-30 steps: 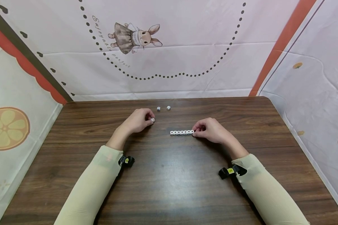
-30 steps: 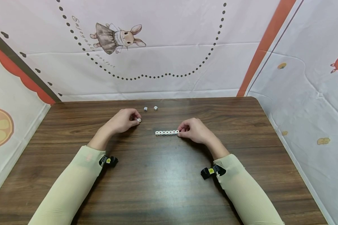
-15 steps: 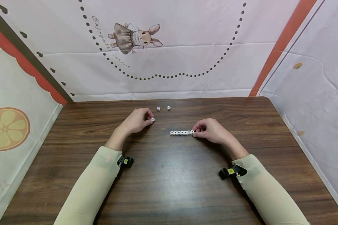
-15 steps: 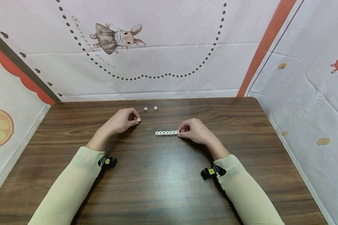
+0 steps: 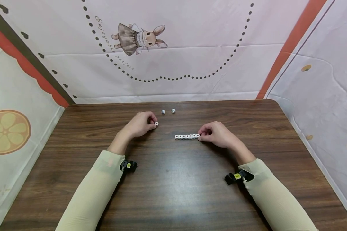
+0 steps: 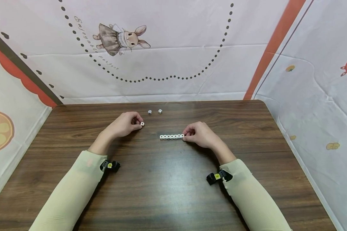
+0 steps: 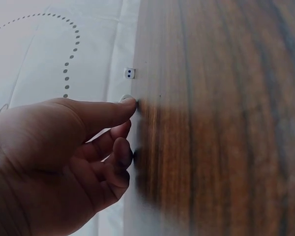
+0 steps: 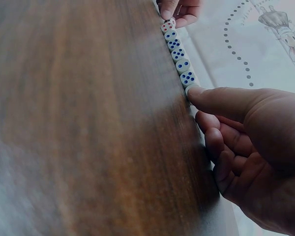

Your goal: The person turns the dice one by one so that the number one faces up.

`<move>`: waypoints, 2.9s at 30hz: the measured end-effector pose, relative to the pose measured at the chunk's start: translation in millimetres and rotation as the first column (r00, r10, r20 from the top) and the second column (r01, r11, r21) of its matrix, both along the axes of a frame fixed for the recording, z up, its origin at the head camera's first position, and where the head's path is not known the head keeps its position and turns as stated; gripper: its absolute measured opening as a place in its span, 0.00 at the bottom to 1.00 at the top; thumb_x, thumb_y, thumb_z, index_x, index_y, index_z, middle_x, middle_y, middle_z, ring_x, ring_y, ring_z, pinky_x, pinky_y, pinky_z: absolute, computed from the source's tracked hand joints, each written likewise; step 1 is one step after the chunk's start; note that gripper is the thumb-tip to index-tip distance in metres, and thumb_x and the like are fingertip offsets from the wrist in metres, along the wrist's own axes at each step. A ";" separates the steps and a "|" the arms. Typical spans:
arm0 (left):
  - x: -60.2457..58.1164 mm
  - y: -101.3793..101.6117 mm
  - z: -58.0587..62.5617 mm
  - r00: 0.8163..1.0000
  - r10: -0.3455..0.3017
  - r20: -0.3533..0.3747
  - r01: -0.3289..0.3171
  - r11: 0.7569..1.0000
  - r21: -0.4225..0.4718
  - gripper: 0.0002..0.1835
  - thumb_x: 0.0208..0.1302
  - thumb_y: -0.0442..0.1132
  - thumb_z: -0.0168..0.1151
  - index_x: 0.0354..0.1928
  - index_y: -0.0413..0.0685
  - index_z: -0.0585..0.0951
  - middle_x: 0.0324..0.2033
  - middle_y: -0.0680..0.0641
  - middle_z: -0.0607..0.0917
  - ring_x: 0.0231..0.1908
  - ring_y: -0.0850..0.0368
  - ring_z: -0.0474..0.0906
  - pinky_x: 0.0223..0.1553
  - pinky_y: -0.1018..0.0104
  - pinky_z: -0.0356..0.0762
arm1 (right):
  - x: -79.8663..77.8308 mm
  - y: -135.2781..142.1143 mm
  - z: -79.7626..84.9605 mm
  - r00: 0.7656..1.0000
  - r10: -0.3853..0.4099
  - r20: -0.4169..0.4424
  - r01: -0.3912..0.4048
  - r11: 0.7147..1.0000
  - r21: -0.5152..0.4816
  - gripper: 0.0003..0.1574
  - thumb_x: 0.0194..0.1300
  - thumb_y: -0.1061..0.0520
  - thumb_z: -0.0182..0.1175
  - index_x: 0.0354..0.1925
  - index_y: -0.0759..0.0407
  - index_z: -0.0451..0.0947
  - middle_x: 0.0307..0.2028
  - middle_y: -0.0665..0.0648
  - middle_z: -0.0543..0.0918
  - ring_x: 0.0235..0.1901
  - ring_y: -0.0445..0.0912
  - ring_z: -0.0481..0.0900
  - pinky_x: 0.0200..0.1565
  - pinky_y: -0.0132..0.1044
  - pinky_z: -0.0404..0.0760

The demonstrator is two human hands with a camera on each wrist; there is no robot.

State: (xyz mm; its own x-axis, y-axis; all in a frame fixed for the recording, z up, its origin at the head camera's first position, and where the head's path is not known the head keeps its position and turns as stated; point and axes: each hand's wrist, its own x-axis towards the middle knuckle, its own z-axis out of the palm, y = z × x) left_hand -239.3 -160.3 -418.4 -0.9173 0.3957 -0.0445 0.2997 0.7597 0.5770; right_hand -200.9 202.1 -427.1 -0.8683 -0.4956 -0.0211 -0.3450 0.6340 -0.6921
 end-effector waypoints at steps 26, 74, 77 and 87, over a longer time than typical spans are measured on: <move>-0.9 -1.4 -0.1 1.000 0.004 0.016 -0.004 1.000 -0.020 0.07 0.70 0.36 0.71 0.46 0.43 0.84 0.36 0.48 0.85 0.39 0.53 0.80 0.48 0.54 0.75 | 0.6 0.4 0.9 1.000 -0.006 0.002 0.006 1.000 -0.008 0.06 0.67 0.55 0.76 0.40 0.54 0.89 0.30 0.45 0.85 0.33 0.43 0.79 0.39 0.40 0.77; 29.1 38.8 4.8 0.990 -0.140 -0.001 0.140 0.990 0.022 0.07 0.66 0.36 0.76 0.37 0.47 0.84 0.30 0.53 0.84 0.33 0.59 0.79 0.41 0.60 0.76 | 0.1 0.2 2.4 1.000 0.000 0.010 0.000 1.000 -0.011 0.06 0.67 0.56 0.76 0.41 0.56 0.89 0.31 0.47 0.85 0.33 0.43 0.79 0.40 0.41 0.77; 30.2 42.7 4.4 0.988 -0.153 -0.010 0.153 0.988 0.015 0.07 0.66 0.37 0.76 0.37 0.47 0.83 0.29 0.54 0.83 0.33 0.60 0.78 0.42 0.61 0.76 | 0.3 0.0 2.6 1.000 -0.001 0.014 0.001 1.000 -0.012 0.06 0.67 0.56 0.76 0.41 0.56 0.89 0.31 0.47 0.85 0.33 0.44 0.79 0.40 0.41 0.77; 34.1 52.8 5.2 0.984 -0.179 -0.002 0.179 0.984 -0.018 0.08 0.66 0.38 0.76 0.38 0.47 0.83 0.30 0.54 0.82 0.34 0.60 0.78 0.45 0.60 0.77 | -0.2 -0.7 2.4 1.000 -0.005 0.016 0.006 1.000 -0.009 0.06 0.66 0.57 0.76 0.40 0.55 0.89 0.30 0.47 0.85 0.33 0.43 0.79 0.40 0.40 0.77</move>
